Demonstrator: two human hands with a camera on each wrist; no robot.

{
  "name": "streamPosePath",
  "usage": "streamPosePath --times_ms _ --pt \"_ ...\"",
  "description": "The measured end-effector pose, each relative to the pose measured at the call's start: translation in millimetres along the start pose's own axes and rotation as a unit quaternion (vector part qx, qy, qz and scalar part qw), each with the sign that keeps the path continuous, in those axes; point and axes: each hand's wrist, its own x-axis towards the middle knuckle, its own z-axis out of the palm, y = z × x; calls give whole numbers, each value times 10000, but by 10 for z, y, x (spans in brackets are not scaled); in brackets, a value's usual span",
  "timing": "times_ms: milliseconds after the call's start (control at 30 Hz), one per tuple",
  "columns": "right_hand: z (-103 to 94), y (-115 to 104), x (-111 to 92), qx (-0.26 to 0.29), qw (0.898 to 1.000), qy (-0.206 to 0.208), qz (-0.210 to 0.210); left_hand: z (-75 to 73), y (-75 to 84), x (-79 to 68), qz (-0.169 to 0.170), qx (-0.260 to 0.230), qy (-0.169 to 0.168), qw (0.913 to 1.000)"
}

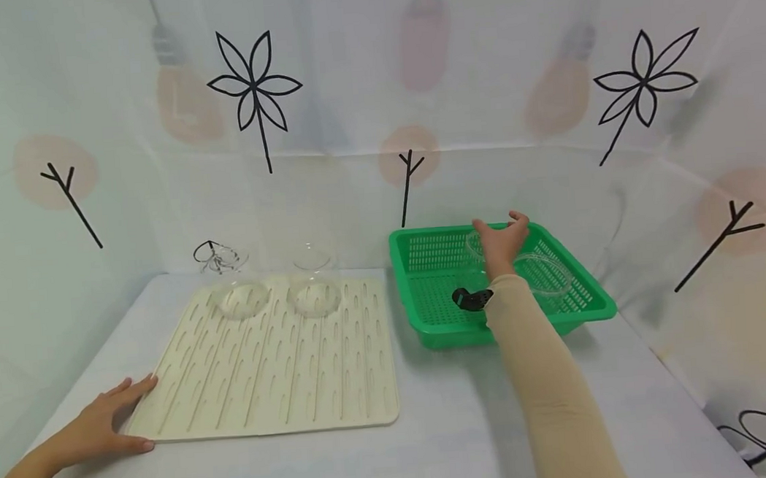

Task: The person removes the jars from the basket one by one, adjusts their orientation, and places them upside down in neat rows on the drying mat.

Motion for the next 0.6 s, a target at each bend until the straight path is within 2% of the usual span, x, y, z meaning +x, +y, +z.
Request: streamPosePath --times_ms 200,400,600 --pt "-59 32 71 -309 9995 0 42 25 -8 -16 21 -120 26 9999" --pt "-99 -4 123 -969 9947 -351 -21 23 1 -5 -39 -71 -6 10000" --pt "-112 -1 137 -1106 9909 -766 -12 26 -8 9 -106 5 2 9999"
